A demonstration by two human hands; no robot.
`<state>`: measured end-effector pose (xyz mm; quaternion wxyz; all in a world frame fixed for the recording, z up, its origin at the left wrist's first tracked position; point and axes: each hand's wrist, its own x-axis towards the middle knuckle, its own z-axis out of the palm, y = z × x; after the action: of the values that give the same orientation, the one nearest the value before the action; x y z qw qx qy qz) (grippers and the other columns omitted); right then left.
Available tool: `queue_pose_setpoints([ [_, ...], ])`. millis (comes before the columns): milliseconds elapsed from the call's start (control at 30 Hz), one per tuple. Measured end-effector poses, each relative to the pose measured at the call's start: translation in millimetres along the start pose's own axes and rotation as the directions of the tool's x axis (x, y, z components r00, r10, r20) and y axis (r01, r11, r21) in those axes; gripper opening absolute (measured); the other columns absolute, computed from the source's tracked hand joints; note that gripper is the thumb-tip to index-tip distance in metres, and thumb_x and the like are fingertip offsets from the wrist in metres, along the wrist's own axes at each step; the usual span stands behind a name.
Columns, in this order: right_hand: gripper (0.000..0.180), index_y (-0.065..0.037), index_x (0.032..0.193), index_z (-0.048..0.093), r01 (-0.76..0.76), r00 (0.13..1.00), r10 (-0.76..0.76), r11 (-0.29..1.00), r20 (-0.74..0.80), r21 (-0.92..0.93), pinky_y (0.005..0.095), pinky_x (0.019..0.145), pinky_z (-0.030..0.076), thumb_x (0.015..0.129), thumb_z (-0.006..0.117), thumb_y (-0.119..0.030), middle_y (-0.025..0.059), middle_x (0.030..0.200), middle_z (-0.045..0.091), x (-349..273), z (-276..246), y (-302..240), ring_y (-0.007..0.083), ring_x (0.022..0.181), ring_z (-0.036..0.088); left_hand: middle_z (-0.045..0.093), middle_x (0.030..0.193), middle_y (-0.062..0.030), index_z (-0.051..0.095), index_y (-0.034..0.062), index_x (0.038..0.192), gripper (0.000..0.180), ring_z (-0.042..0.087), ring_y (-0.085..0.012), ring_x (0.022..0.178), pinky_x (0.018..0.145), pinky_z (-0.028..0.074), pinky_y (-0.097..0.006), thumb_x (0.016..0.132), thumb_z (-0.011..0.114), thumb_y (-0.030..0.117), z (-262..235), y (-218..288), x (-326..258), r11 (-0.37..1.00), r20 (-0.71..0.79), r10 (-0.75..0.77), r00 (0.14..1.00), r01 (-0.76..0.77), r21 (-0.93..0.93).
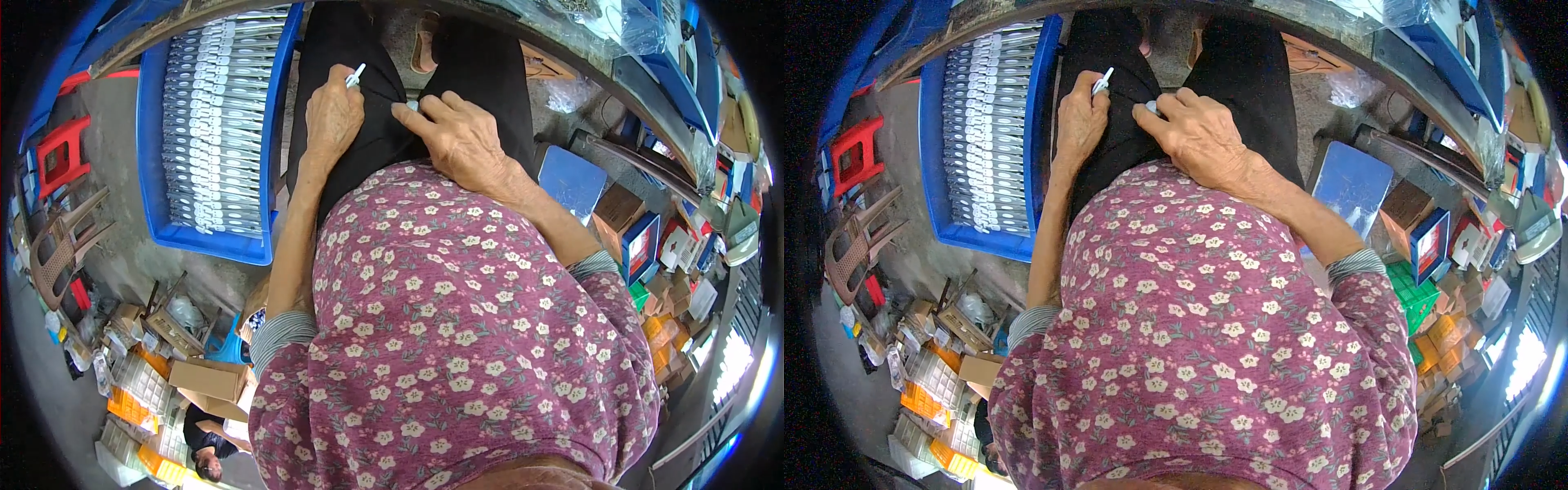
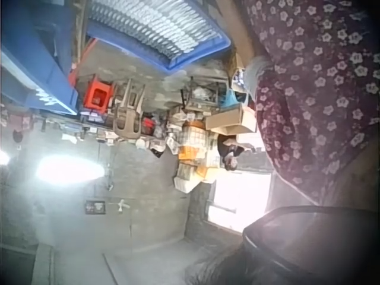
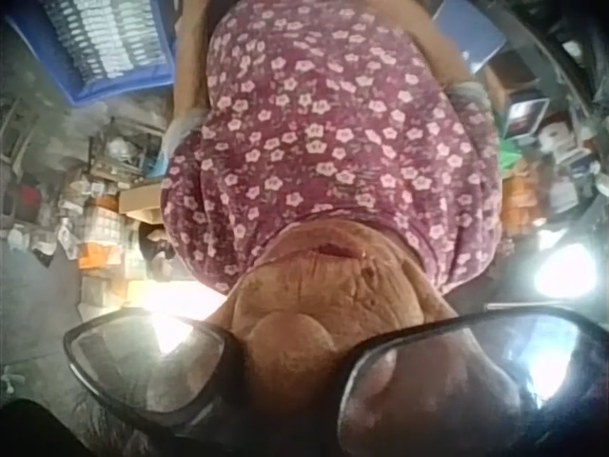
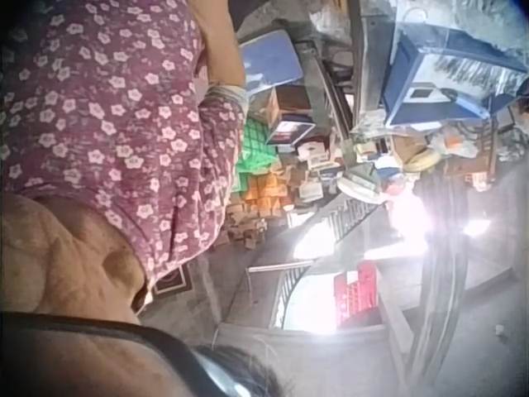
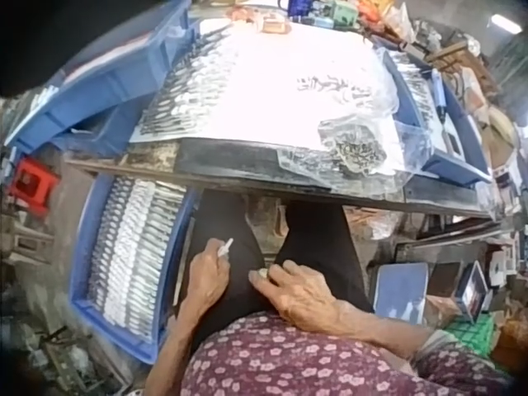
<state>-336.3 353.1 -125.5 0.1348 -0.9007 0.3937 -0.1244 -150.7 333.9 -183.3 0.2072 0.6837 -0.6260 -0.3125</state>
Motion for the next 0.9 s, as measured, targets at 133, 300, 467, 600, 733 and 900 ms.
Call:
queue_pose_setpoints([
  [133,0.038,-0.005,0.104,0.056,0.065,0.997,-0.067,0.996,-0.027,-0.065,0.0325,0.06,0.049,0.065,0.06,-0.003,0.0094,0.081,0.055,1,1,-1,0.0231,0.08,0.055,0.059,0.074,-0.0281,0.053,-0.0014,0.096,0.023,0.059,-0.0429,0.073,0.069,0.044,-0.05,0.079,0.044,0.011,-2,0,1,1.0,0.018,-0.02,1.0,0.021,-0.015],
  [300,0.036,-0.005,0.104,0.056,-0.038,0.999,0.035,0.992,0.025,0.122,0.035,0.062,0.049,0.068,0.06,-0.003,0.0113,0.081,0.056,1,7,2,0.0256,0.079,0.057,0.059,0.071,-0.0278,0.053,-0.0025,0.094,0.021,0.059,-0.0428,0.07,0.066,0.044,-0.049,0.079,0.045,0.01,-6,1,2,1.0,0.02,-0.008,1.0,0.008,-0.027],
  [467,0.034,-0.004,0.104,0.056,-0.106,0.992,0.124,0.929,-0.028,0.353,0.0364,0.063,0.05,0.07,0.059,-0.002,0.0137,0.08,0.057,-2,17,8,0.028,0.074,0.059,0.059,0.068,-0.0255,0.053,-0.0022,0.092,0.018,0.059,-0.0403,0.066,0.062,0.046,-0.047,0.079,0.046,0.009,-5,0,2,0.998,0.035,0.048,0.998,-0.049,0.041],
  [600,0.033,-0.002,0.104,0.055,-0.093,0.983,0.154,0.886,-0.1,0.455,0.038,0.064,0.05,0.071,0.058,-0.002,0.015,0.079,0.058,-4,25,8,0.0293,0.073,0.06,0.059,0.069,-0.0246,0.052,-0.0018,0.093,0.018,0.06,-0.0397,0.066,0.062,0.046,-0.047,0.08,0.046,0.009,-2,0,1,0.995,0.032,0.066,0.997,-0.068,0.07],
  [733,0.037,0.0,0.106,0.051,-0.116,0.992,0.101,0.966,0.072,0.229,0.0375,0.062,0.051,0.07,0.058,-0.002,0.0193,0.077,0.058,0,14,0,0.0325,0.073,0.062,0.06,0.07,-0.0235,0.049,-0.0014,0.093,0.016,0.06,-0.0391,0.069,0.063,0.047,-0.047,0.079,0.047,0.008,3,2,-1,0.981,0.007,0.092,0.996,-0.092,0.169],
  [900,0.034,0.0,0.104,0.051,-0.132,0.986,0.109,0.973,0.127,0.19,0.0384,0.052,0.051,0.072,0.057,-0.004,0.0223,0.075,0.058,1,17,-1,0.0354,0.06,0.061,0.061,0.07,-0.0228,0.045,-0.0014,0.093,0.017,0.061,-0.0386,0.068,0.061,0.048,-0.046,0.079,0.049,0.008,8,3,-4,0.959,-0.012,0.137,0.99,-0.13,0.252],
])
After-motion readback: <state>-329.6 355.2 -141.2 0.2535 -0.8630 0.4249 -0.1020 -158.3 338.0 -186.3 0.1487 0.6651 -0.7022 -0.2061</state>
